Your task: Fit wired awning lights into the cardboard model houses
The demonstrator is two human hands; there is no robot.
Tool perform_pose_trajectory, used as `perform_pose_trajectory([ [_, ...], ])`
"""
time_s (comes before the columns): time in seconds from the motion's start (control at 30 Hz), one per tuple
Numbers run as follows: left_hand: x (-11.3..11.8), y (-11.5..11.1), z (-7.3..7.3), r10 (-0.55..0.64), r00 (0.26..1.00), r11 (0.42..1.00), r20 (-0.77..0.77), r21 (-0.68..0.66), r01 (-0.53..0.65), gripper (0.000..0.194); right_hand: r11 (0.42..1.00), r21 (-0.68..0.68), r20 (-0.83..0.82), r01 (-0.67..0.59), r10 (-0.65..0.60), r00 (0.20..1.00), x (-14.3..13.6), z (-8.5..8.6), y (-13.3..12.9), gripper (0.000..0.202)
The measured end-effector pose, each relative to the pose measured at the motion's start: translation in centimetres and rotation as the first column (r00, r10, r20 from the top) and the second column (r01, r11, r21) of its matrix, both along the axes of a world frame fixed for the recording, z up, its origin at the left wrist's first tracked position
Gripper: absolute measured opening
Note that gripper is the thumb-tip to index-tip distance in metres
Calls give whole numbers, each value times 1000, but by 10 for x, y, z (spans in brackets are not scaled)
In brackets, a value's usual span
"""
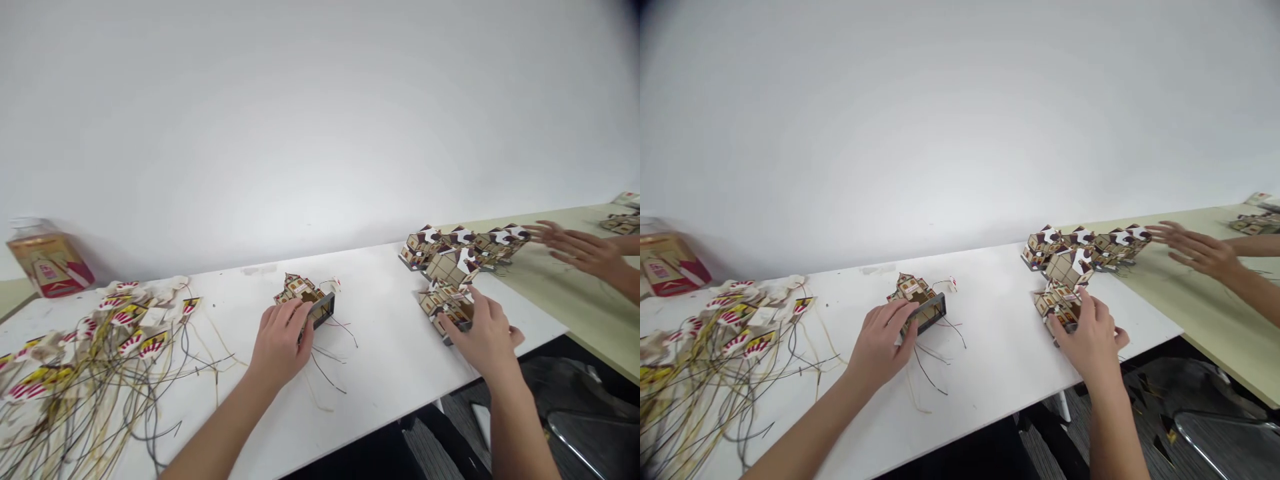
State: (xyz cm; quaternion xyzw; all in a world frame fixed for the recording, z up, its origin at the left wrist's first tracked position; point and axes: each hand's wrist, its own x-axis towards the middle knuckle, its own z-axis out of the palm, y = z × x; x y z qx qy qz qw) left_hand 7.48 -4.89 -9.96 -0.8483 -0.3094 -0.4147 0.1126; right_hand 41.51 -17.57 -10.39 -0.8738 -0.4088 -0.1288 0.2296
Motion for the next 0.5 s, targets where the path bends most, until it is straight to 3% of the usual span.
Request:
perform_pose_trajectory([
  [0.13,-4,2,3,-27,999,998,34,-52,29,19,995,34,77,-91,88,993,4,5,-1,70],
  [0.23,-7,4,5,-31,998,997,55,-66,35,17,944,100,132,-314,300,945,-17,23,14,61],
  [0.27,-8,4,5,-31,997,997,66,-70,36,17,894,121,138,-431,415,899,-28,31,23,57],
  [0.33,-11,5,5,-32,995,995,92,-95,41,18,705,69,55,-705,703,709,-53,45,48,43],
  [0.37,-12,5,4,-32,994,993,104,-112,44,17,612,42,-33,-789,791,611,-65,50,64,39],
  [0.43,-13,6,3,-31,993,988,114,-144,47,15,523,-29,-156,-852,839,521,-82,53,101,37],
  [0.5,-15,7,1,-31,994,986,105,-158,47,14,472,-149,-256,-869,831,495,-90,45,138,47],
])
